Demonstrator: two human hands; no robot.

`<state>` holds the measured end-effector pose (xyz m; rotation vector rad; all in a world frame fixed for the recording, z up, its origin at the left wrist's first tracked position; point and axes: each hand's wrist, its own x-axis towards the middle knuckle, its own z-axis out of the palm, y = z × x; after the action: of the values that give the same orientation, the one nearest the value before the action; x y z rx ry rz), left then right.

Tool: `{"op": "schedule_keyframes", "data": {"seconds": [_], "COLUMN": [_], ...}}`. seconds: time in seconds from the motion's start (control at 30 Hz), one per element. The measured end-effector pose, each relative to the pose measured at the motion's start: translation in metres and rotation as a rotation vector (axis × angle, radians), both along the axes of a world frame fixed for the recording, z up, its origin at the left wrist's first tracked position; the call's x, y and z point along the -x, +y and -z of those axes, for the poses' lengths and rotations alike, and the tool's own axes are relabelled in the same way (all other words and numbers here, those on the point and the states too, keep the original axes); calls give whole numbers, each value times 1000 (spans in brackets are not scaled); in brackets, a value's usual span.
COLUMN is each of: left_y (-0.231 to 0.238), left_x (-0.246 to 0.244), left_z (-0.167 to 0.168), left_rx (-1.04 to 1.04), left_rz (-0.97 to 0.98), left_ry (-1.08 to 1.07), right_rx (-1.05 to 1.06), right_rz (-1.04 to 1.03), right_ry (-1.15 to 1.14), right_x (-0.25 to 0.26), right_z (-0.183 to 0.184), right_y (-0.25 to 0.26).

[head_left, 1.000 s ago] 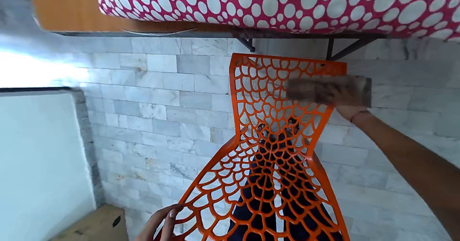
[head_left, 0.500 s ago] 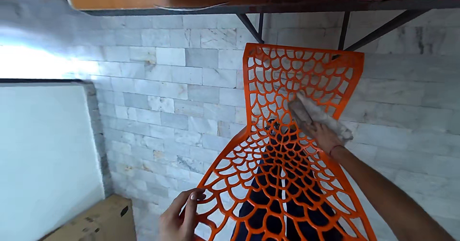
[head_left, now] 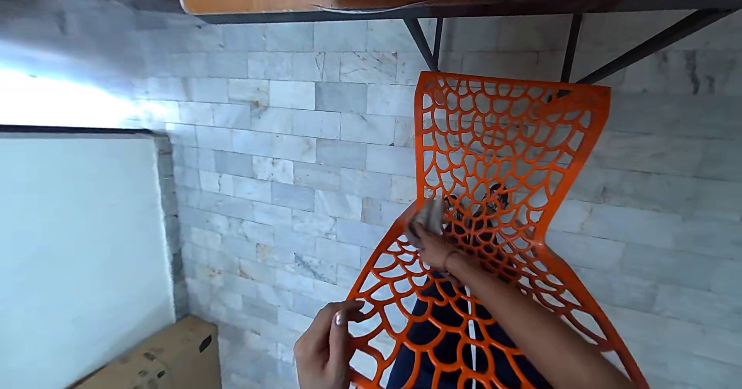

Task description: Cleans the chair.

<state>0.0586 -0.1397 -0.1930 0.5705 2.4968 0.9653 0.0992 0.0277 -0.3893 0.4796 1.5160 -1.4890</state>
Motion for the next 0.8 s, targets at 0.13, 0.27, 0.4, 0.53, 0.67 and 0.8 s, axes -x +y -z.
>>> {"op": "schedule_keyframes", "data": {"seconds": [0.13,0.27,0.4,0.53,0.67,0.8], "left_y": [-1,-3,-4,-3,-4,-7], "left_x": [-1,0,0,-1,1,3], "left_z": [0,4,4,4,8,11], "left_rx": [0,-37,-29,-11,-85,-87], "left_rz": [4,8,24,31,37,17], "left_ry": [12,13,23,44,81,144], "right_rx": [27,-24,-220,-332,-178,-12], "right_rz": [32,-190,-485,-572,-436,-121], "right_ry": [126,57,-211,-383,-289,-15], "right_x": [11,-71,-156,-154,-70,21], "right_z": [1,24,34,10,-34,-79], "right_y": [-15,37,115,124,64,7]}}
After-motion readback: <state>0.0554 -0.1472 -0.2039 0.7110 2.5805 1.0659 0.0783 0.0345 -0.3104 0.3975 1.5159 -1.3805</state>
